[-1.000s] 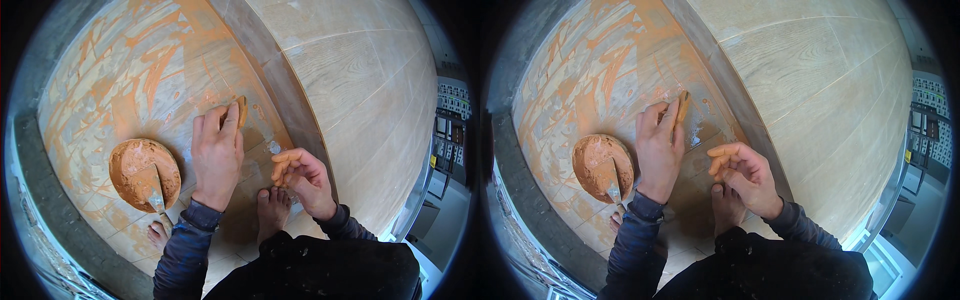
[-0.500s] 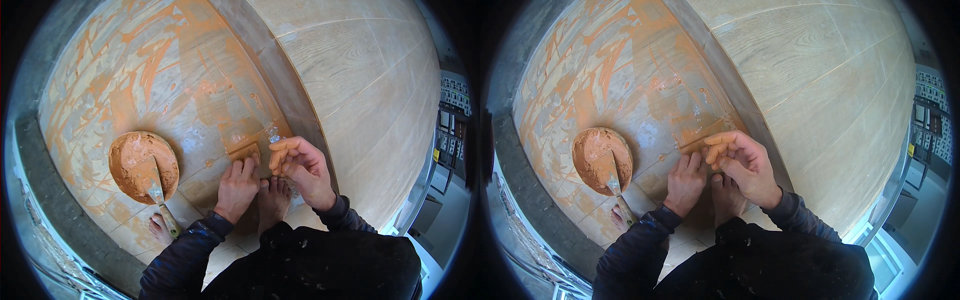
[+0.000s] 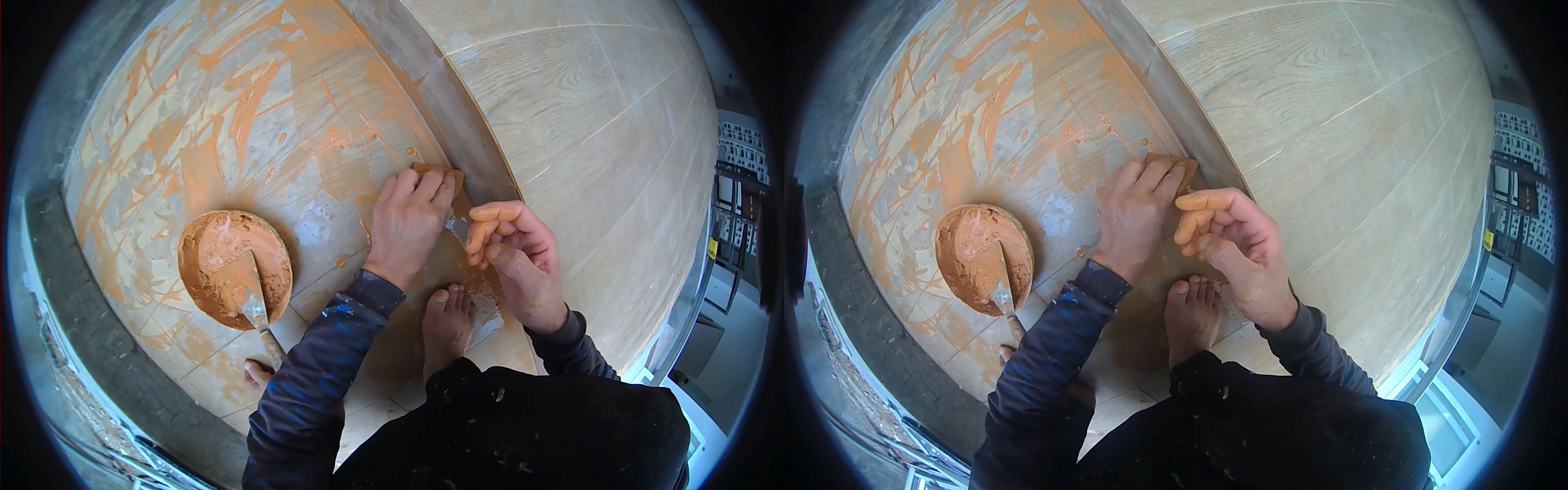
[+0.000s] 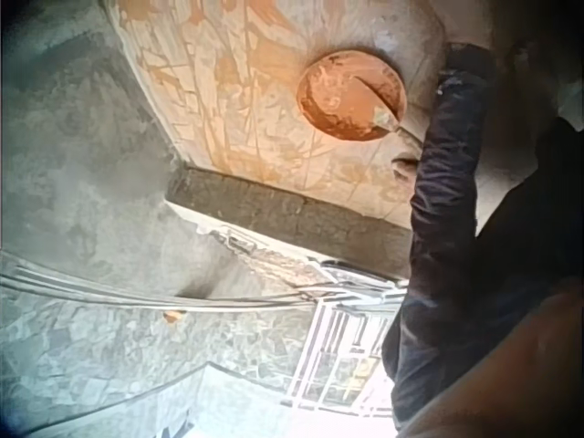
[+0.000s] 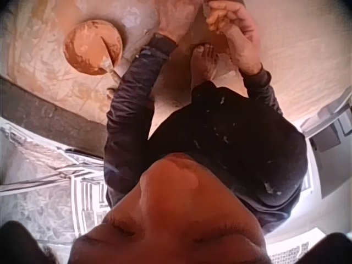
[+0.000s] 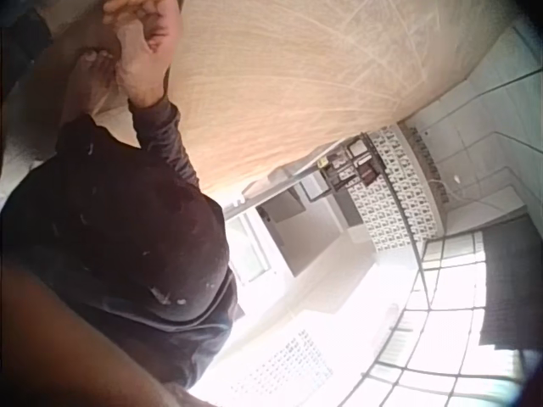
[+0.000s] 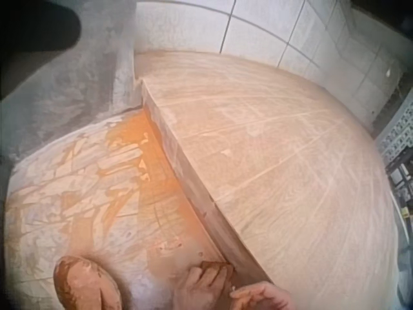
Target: The person applies grout to floor tile joints using a small scraper and their fingers, then wipes the tiles with wet rags and rinses them in a bucket of water.
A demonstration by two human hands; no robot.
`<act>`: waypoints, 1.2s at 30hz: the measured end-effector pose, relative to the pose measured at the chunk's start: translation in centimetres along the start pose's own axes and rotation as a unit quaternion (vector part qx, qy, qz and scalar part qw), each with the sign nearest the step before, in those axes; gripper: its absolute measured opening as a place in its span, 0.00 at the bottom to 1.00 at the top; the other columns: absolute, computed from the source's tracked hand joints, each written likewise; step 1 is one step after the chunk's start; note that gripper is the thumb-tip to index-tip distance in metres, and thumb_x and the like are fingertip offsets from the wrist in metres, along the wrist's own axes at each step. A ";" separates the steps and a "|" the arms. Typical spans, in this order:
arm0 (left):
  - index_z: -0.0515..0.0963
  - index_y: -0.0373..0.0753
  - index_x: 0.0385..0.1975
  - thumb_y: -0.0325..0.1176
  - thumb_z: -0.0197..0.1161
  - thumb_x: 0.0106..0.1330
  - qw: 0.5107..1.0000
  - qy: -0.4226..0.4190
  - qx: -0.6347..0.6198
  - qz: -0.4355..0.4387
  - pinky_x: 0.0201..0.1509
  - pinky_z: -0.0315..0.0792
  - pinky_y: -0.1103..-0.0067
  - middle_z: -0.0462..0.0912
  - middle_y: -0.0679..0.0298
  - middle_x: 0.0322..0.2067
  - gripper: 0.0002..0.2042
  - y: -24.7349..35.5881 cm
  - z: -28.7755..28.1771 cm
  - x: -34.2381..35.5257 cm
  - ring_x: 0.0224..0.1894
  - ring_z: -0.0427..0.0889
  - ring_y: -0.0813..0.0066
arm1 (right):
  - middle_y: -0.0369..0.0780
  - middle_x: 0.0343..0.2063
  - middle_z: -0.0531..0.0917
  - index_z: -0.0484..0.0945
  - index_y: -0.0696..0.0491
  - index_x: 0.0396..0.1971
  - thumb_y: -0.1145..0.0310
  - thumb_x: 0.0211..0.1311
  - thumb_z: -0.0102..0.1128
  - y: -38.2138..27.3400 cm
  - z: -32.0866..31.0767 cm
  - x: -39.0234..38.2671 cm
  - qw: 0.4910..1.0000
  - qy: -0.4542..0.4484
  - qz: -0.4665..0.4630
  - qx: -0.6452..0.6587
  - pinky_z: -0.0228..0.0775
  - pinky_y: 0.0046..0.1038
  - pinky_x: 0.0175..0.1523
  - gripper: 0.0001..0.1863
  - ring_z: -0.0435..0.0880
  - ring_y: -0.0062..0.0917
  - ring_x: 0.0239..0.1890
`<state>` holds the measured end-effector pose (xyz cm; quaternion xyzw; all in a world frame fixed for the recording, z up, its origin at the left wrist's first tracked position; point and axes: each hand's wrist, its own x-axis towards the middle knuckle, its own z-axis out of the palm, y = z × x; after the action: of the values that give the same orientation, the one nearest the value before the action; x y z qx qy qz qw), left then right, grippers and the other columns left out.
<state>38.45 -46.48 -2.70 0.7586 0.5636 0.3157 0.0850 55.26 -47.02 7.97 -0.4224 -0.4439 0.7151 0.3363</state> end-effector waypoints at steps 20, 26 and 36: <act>0.84 0.37 0.49 0.30 0.63 0.54 0.948 -0.314 -0.035 0.040 0.43 0.77 0.76 0.82 0.66 0.46 0.20 3.7 -12.9 -12.5 0.38 0.77 0.69 | 0.40 0.39 0.82 0.74 0.62 0.58 0.79 0.65 0.51 -1.6 -5.1 -1.4 0.996 0.044 -0.081 0.013 0.72 0.21 0.47 0.21 0.79 0.19 0.40; 0.83 0.35 0.50 0.25 0.65 0.54 0.960 -0.273 -0.054 0.004 0.47 0.77 0.71 0.83 0.64 0.46 0.20 3.2 -11.6 -9.7 0.41 0.77 0.64 | 0.40 0.38 0.82 0.74 0.63 0.58 0.80 0.64 0.51 -2.6 -5.3 -1.6 0.992 0.056 -0.109 0.020 0.71 0.21 0.46 0.21 0.79 0.19 0.38; 0.84 0.34 0.49 0.25 0.65 0.53 0.980 -0.197 0.007 -0.008 0.47 0.78 0.73 0.83 0.64 0.47 0.20 2.1 -10.3 -5.5 0.41 0.78 0.66 | 0.41 0.38 0.83 0.74 0.64 0.58 0.79 0.64 0.53 -2.8 -5.9 -2.1 0.992 0.046 -0.118 0.023 0.71 0.22 0.46 0.21 0.78 0.20 0.38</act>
<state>33.32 -54.58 4.32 0.8021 0.5440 0.1551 0.1914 61.74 -45.65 9.69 -0.3920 -0.4580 0.6604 0.4477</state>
